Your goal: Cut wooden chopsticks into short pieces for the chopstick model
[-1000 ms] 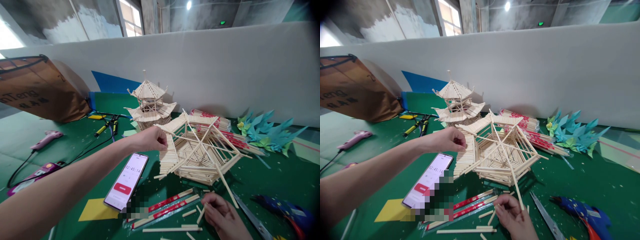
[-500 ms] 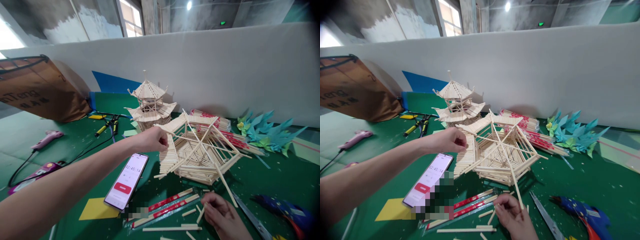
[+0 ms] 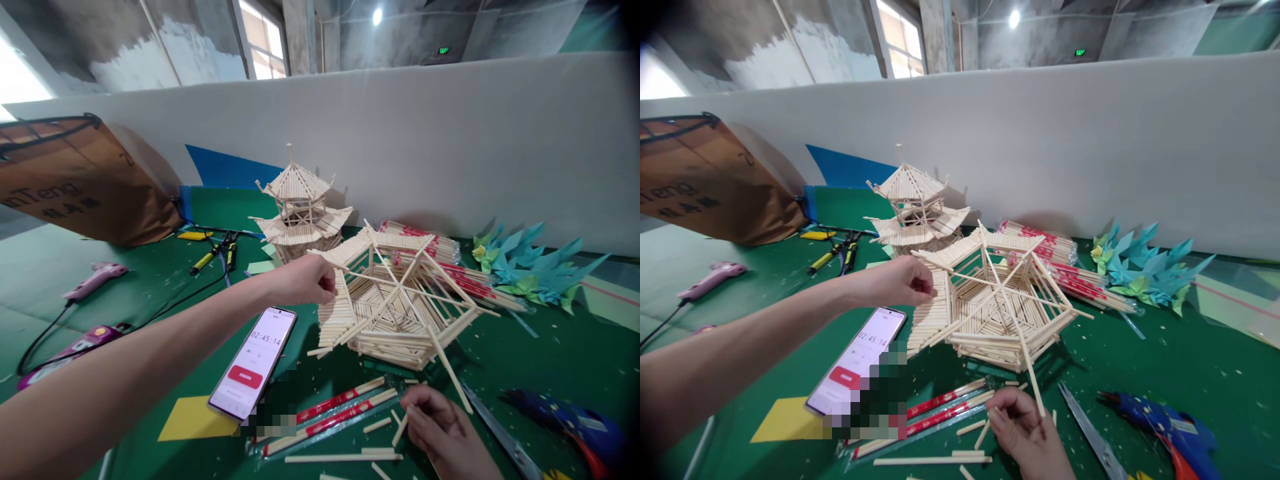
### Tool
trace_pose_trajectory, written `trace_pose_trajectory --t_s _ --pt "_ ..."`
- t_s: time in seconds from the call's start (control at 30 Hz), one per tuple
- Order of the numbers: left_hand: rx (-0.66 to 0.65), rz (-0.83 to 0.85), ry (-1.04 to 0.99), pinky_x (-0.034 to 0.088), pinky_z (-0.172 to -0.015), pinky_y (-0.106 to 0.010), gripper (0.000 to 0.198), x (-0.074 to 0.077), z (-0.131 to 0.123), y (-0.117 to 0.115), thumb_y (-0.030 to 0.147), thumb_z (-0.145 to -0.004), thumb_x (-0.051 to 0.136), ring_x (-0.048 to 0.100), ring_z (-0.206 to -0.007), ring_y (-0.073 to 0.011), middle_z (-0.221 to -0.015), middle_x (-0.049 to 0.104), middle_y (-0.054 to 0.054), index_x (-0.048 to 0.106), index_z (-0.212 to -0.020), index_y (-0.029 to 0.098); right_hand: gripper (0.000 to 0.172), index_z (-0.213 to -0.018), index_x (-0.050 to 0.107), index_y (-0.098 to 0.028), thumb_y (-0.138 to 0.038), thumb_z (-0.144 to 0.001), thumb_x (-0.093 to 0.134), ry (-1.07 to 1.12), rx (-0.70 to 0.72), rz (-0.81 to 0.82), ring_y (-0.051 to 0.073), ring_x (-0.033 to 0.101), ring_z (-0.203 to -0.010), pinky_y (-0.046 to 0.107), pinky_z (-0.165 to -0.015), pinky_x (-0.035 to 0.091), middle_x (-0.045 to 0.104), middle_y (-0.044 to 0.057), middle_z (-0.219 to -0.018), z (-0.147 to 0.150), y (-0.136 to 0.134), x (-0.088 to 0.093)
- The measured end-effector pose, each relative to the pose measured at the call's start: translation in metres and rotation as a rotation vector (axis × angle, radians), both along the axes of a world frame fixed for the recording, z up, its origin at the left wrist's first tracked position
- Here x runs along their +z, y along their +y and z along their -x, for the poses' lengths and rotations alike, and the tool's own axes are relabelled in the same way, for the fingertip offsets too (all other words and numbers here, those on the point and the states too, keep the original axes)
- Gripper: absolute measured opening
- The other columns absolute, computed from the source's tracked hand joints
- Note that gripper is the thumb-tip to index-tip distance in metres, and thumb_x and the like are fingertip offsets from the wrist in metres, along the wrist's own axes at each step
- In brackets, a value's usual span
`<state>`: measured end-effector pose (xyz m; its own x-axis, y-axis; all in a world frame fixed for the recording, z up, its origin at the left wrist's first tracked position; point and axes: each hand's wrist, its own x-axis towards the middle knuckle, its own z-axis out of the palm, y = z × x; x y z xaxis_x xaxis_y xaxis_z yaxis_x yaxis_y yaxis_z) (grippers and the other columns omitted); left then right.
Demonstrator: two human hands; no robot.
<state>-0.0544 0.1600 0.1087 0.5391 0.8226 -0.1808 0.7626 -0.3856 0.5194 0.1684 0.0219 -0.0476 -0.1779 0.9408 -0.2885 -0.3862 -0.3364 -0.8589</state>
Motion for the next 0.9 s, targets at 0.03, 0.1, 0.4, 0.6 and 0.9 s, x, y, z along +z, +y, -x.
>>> trace_pose_trajectory --t_s 0.03,0.1,0.4,0.6,0.9 --pt "-0.005 -0.003 -0.001 0.031 -0.045 -0.02 0.007 0.0 0.0 0.0 0.013 -0.061 0.053 0.044 -0.049 -0.0089 -0.052 0.053 0.002 0.058 -0.056 0.014 0.013 -0.07 0.068 -0.02 -0.031 -0.063 0.072 0.002 0.004 0.004 0.006 0.037 -0.05 0.014 -0.046 0.032 0.049 -0.005 -0.055 0.0 0.0 0.0" --pt "-0.014 -0.008 -0.005 0.031 -0.046 -0.02 0.007 -0.002 0.001 0.001 0.013 -0.061 0.053 0.044 -0.049 -0.0089 -0.052 0.053 0.002 0.058 -0.056 0.014 0.013 -0.07 0.068 -0.021 -0.031 -0.063 0.072 0.004 0.006 0.007 0.005 0.036 -0.05 0.013 -0.046 0.032 0.049 -0.005 -0.055 0.0 -0.001 0.0" --pt "-0.039 -0.041 0.031 0.029 -0.045 -0.021 0.009 -0.001 0.0 0.003 0.013 -0.06 0.052 0.044 -0.048 -0.0089 -0.049 0.051 0.003 0.057 -0.053 0.014 0.015 -0.07 0.067 -0.02 -0.032 -0.063 0.073 -0.004 0.015 0.031 0.005 0.036 -0.05 0.013 -0.047 0.031 0.047 -0.006 -0.053 -0.001 -0.001 -0.001" --pt "-0.033 -0.121 0.082 0.027 -0.045 -0.023 0.009 -0.005 -0.004 0.001 0.013 -0.058 0.051 0.04 -0.045 -0.0086 -0.047 0.048 0.003 0.055 -0.051 0.014 0.018 -0.071 0.067 -0.019 -0.033 -0.063 0.073 0.001 0.012 0.055 0.005 0.036 -0.049 0.013 -0.046 0.03 0.049 -0.006 -0.053 -0.001 -0.001 -0.001" --pt "-0.022 -0.152 0.041 0.029 -0.045 -0.02 0.01 0.01 -0.002 -0.016 0.01 -0.062 0.049 0.044 -0.048 -0.0087 -0.055 0.053 0.0 0.058 -0.059 0.012 0.01 -0.07 0.066 -0.022 -0.032 -0.07 0.065 -0.335 0.047 -0.248 0.015 0.053 -0.073 0.02 -0.063 0.042 0.058 0.001 -0.074 -0.002 0.001 0.012"
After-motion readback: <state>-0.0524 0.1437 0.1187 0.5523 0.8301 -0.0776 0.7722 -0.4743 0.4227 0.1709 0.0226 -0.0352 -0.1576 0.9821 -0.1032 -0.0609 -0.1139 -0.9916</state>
